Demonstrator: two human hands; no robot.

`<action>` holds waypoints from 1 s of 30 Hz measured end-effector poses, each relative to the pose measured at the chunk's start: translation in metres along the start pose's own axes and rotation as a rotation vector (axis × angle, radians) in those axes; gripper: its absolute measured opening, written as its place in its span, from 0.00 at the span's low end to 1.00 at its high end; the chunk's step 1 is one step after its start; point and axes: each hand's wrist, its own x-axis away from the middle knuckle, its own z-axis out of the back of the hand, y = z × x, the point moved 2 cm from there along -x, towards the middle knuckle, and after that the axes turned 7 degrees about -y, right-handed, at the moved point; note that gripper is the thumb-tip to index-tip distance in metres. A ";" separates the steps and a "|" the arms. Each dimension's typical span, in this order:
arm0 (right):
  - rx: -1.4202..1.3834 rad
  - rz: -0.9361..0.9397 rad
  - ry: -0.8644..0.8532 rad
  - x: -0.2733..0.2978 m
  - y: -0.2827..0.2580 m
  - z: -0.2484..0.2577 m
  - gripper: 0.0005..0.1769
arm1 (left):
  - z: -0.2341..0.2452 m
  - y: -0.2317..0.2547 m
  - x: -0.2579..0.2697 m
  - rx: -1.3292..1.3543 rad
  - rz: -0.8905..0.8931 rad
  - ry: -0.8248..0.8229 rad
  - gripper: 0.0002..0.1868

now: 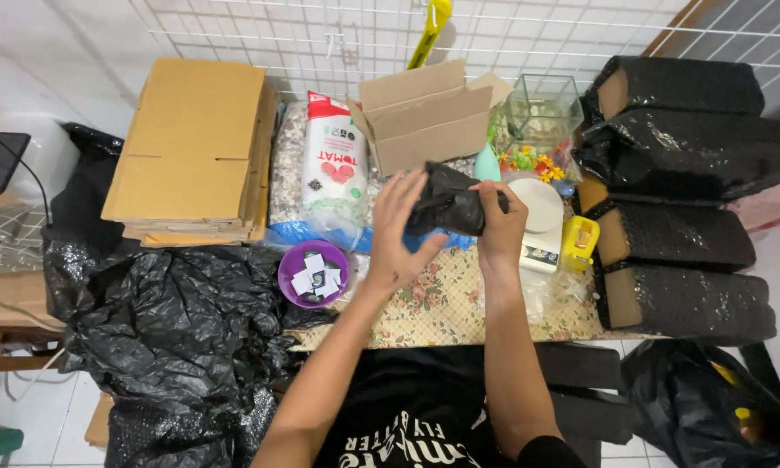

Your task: Folding a cardboard box, placing an item inside, and sealing it with black plastic and tape for shipping.

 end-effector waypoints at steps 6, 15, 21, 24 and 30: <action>0.002 0.017 0.018 0.009 -0.014 -0.019 0.19 | -0.005 -0.013 -0.021 0.038 0.143 -0.278 0.23; 0.382 0.105 -0.224 -0.008 0.011 -0.001 0.12 | -0.022 -0.035 -0.011 0.278 0.573 -0.145 0.20; 0.354 -0.017 -0.367 -0.010 0.004 -0.015 0.20 | -0.022 -0.063 -0.014 0.428 0.649 -0.065 0.23; 0.253 -0.012 -0.341 -0.018 0.052 -0.010 0.24 | -0.026 -0.078 -0.015 0.392 0.612 -0.054 0.23; 0.265 -0.079 -0.280 -0.023 0.090 -0.005 0.27 | -0.025 -0.092 -0.012 0.254 0.574 -0.024 0.24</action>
